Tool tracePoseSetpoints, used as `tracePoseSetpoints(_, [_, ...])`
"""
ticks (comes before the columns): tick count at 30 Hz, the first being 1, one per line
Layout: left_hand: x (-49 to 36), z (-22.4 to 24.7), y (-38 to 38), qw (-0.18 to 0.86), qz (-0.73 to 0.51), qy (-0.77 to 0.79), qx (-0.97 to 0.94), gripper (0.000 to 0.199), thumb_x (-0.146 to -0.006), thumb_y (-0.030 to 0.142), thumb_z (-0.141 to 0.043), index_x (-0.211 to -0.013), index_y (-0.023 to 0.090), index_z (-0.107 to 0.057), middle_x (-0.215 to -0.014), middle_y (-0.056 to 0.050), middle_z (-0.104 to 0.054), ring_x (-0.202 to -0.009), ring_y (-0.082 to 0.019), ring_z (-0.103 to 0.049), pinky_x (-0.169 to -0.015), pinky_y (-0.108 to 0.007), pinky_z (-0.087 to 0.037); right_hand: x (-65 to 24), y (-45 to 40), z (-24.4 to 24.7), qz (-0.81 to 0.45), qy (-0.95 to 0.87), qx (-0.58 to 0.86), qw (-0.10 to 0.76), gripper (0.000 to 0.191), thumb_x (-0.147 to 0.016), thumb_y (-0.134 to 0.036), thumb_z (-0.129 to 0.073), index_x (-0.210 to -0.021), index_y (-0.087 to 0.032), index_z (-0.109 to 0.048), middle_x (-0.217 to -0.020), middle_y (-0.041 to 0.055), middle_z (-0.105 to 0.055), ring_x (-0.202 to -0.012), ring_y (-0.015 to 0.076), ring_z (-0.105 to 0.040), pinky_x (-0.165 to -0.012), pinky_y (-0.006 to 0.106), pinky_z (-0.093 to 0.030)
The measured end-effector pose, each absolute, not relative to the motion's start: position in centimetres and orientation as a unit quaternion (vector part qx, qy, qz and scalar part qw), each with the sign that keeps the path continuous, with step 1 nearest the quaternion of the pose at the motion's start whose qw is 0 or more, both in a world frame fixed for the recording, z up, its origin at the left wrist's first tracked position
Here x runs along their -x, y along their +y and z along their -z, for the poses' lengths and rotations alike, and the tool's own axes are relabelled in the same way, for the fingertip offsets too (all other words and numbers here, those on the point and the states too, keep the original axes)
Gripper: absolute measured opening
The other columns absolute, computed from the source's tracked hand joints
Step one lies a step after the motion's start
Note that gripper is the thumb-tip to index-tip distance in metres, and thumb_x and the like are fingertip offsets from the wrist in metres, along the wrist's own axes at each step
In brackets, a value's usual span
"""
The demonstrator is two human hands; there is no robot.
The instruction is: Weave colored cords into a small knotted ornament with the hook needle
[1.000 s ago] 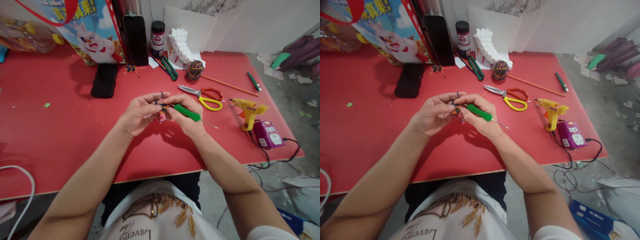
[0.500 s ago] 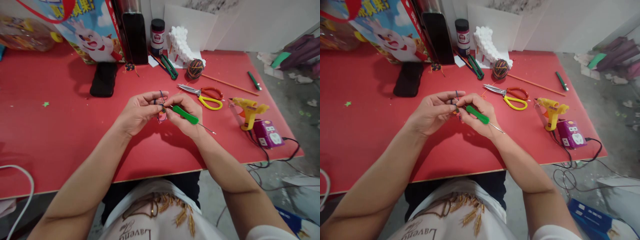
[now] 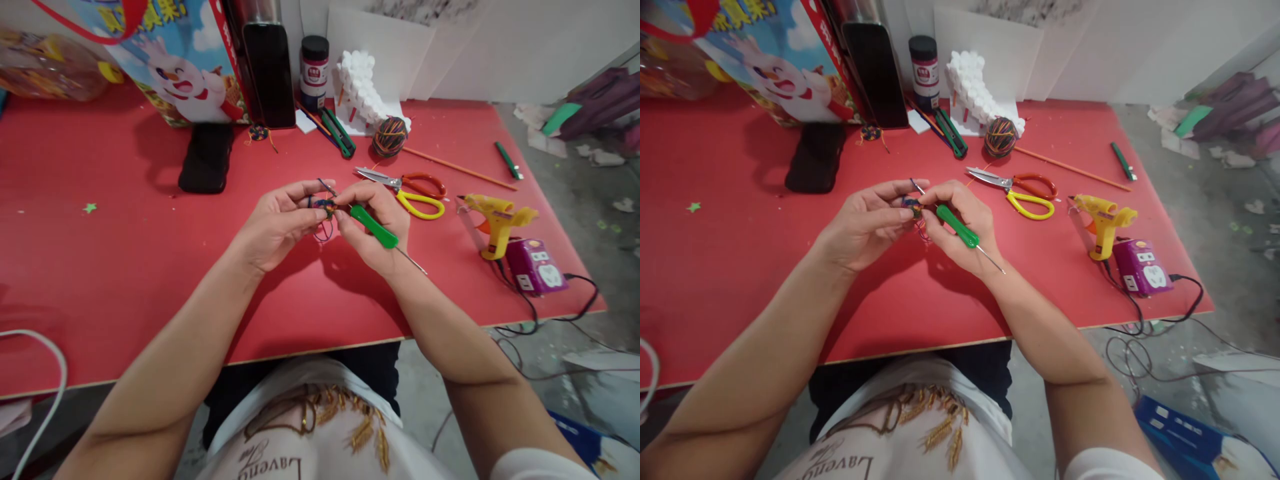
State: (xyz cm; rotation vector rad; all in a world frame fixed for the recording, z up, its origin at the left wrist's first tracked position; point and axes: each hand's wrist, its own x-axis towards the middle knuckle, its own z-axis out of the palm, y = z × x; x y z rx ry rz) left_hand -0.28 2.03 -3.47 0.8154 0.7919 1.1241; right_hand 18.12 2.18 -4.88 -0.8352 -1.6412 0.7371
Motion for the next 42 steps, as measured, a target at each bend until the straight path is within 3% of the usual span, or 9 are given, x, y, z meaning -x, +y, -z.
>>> tracePoseSetpoints(9, [0.3,3.0,2.0,0.702,-0.492,0.358,-0.371,0.053,-0.065,0.008,-0.095,-0.115,0.014,-0.083,-0.090,-0.005,-0.082,-0.071,-0.011,-0.074,-0.067,-0.019,-0.061,-18.4,1.7,4.5,-0.376,-0.662,0.346,0.548,0.007,-0.096,-0.029,-0.073,-0.103,-0.028,-0.074,-0.099,0.0016,-0.074,-0.073,0.0148,-0.066,-0.072,0.033,-0.060])
tracePoseSetpoints(19, [0.3,3.6,1.9,0.663,-0.492,0.370,-0.427,0.054,-0.068,0.013,-0.094,-0.120,0.017,-0.081,-0.096,-0.006,-0.080,-0.080,-0.016,-0.076,-0.074,-0.028,-0.063,-17.7,1.8,4.6,-0.437,-0.615,0.342,0.560,0.015,-0.091,-0.035,-0.079,-0.092,-0.024,-0.069,-0.085,-0.0004,-0.071,-0.065,0.0126,-0.063,-0.064,0.030,-0.058])
tracePoseSetpoints(33, [0.5,3.9,2.1,0.659,-0.501,0.362,-0.430,0.056,-0.066,0.011,-0.095,-0.120,0.019,-0.082,-0.101,-0.006,-0.082,-0.086,-0.016,-0.076,-0.081,-0.025,-0.062,-18.2,2.0,5.2,-0.460,-0.600,0.316,0.574,0.016,-0.098,-0.039,-0.074,-0.100,-0.024,-0.072,-0.091,0.0007,-0.072,-0.071,0.0129,-0.065,-0.069,0.031,-0.058])
tracePoseSetpoints(42, [0.2,3.3,2.2,0.682,-0.518,0.343,-0.385,0.049,-0.064,0.007,-0.093,-0.111,0.017,-0.085,-0.093,-0.004,-0.079,-0.085,-0.011,-0.072,-0.070,-0.016,-0.057,-18.1,2.5,6.0,-0.448,-0.596,0.273,0.608,0.009,-0.100,-0.032,-0.072,-0.103,-0.023,-0.072,-0.086,-0.0002,-0.071,-0.070,0.0121,-0.063,-0.063,0.028,-0.054])
